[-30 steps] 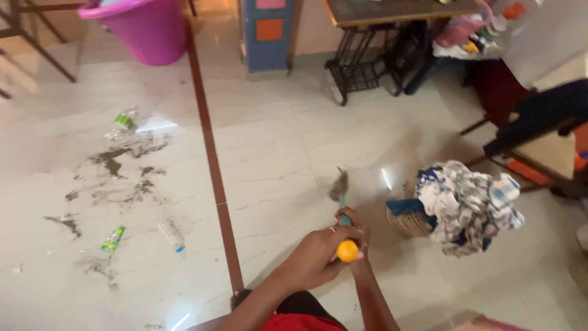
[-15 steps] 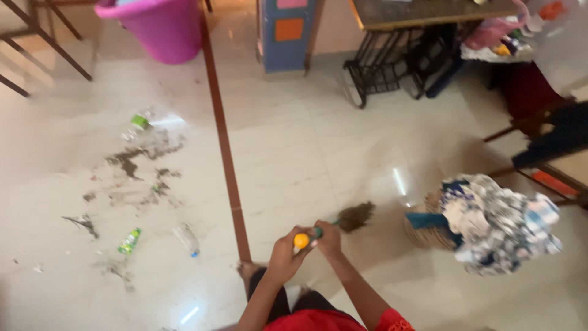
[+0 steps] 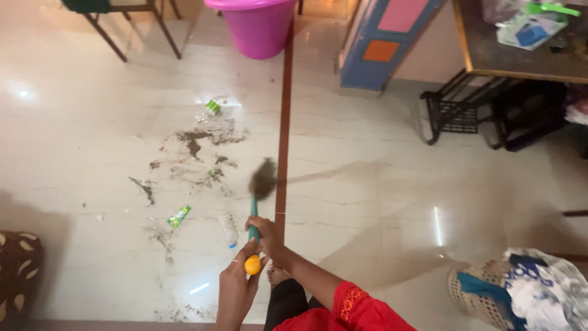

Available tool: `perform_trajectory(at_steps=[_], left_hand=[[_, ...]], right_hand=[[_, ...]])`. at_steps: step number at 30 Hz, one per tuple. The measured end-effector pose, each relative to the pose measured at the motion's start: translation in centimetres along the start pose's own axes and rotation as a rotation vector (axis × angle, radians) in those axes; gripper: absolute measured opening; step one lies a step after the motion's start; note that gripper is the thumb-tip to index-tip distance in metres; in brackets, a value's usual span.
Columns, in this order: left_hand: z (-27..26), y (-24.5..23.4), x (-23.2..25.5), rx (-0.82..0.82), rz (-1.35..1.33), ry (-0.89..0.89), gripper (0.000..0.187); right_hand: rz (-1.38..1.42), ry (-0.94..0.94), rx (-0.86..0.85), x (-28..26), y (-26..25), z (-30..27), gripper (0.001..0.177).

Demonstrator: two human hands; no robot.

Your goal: The person sweeps debris, plastic bottles, and wrappers across the tiled floor of a room using a broom, moving the items into a central pile.

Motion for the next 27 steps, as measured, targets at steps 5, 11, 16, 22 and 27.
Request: perform_trajectory(at_steps=[5,11,16,22,27], left_hand=[[1.5,1.8,7.5,-0.033,0.035,0.351,0.038],[-1.0,6.0,18.7,-0.226,0.014,0.648,0.031],[-1.8,11.6,21.9,-0.482,-0.071,0.757,0.031],[3.2,21.1,18.5,-0.761,-0.280,0.499,0.031],[11.0,25.9,13.8,-0.721,-0.165,0.217,0.027]], right_hand=[[0.046,0.153,0.101,5.0,-2.4,4.3,0.016],[-0.429,0.017,0.345,-3.1,-18.2,5.3,0.027],[-0.648,0.044,0.544,-5.5,-28.9,-0.4,0.020],[-0.386,0.331,0.835,3.3,-36.3,-13.2,0.016],[-0.850,0.395,0.447,9.3,-36.0,-11.2,0.030]])
Point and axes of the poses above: each hand's wrist, its own z-axis towards the middle knuckle, its own y-axis out of the palm, x = y × z, the point moved 10 cm from there along z, towards the middle knuckle, and after that the axes turned 15 degrees about -y, right-handed, at the moved point
